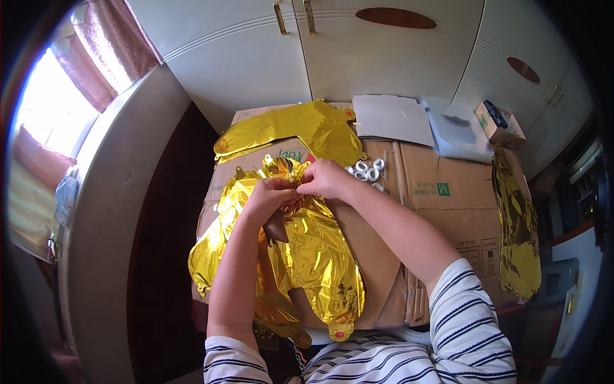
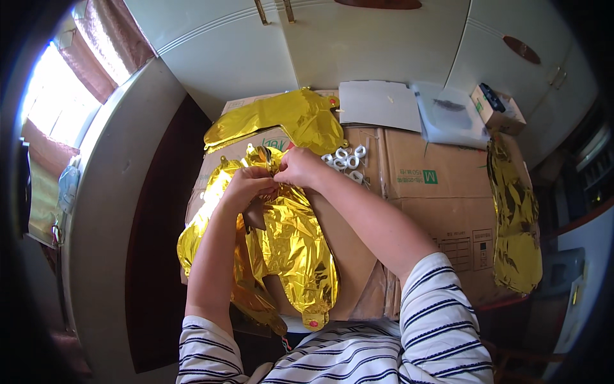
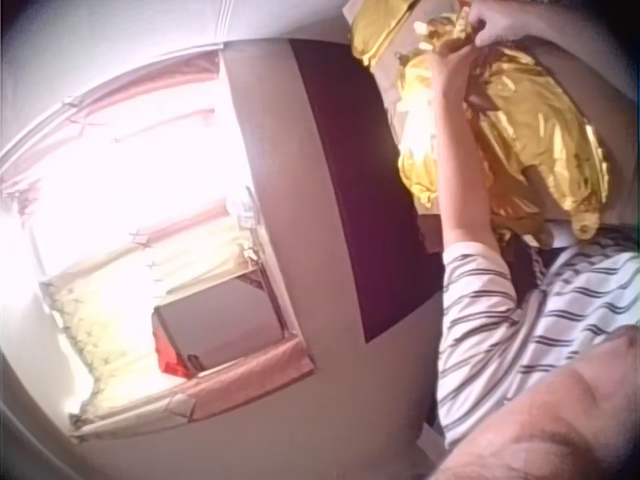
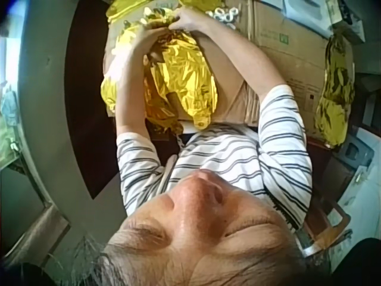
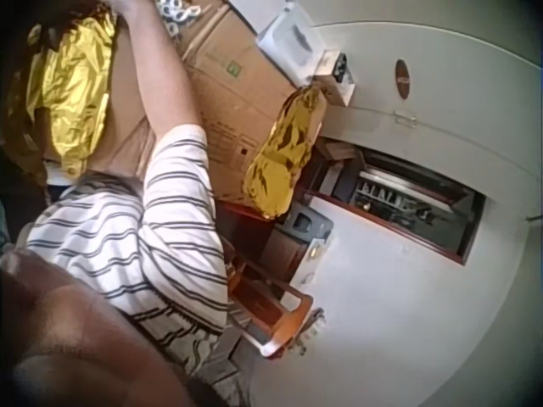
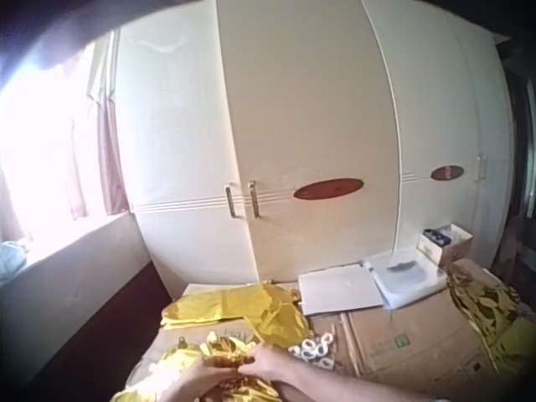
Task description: Arrange and fold gold-colored letter-shaped balloons on a table.
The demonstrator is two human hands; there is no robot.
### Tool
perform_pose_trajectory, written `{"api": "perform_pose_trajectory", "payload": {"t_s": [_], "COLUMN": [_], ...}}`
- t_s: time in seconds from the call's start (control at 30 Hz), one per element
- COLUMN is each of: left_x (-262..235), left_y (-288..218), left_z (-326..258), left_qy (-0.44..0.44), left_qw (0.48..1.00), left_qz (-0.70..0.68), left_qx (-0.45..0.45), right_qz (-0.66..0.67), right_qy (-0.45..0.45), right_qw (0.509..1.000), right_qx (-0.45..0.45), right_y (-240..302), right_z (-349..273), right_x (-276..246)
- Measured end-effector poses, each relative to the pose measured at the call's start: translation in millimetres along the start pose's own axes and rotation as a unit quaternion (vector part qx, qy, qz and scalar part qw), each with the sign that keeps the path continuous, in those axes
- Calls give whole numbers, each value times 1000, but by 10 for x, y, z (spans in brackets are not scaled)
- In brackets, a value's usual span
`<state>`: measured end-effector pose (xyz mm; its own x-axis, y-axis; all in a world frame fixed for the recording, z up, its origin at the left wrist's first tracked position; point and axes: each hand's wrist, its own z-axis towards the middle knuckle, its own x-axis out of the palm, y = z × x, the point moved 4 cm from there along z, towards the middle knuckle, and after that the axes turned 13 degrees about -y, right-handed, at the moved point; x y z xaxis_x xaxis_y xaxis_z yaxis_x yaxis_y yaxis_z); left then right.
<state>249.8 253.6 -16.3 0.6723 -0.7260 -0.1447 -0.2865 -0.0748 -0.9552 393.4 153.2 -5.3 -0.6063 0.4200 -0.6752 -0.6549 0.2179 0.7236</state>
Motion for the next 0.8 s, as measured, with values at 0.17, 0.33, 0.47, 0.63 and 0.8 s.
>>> {"api": "perform_pose_trajectory", "payload": {"t_s": [0.17, 0.33, 0.47, 0.63, 0.8], "left_x": [5, 14, 29, 23, 23], "left_y": [3, -32, -63, -83, -64], "left_z": [12, -21, -43, -65, -49], "left_qy": [12, 10, 10, 23, 25], "left_qw": [1000, 1000, 1000, 1000, 1000], "left_qz": [1, -2, -7, 0, 5], "left_qx": [-1, 3, -4, 1, 5], "right_qz": [-41, -39, -37, -38, -20], "right_qy": [-8, 21, 20, 19, 25], "right_qw": [999, 999, 999, 998, 999], "right_qx": [-13, -9, -35, -47, -39], "right_y": [-23, 75, 37, 33, -11], "right_z": [37, 20, 44, 44, 64], "right_x": [33, -35, -34, 2, 15]}}
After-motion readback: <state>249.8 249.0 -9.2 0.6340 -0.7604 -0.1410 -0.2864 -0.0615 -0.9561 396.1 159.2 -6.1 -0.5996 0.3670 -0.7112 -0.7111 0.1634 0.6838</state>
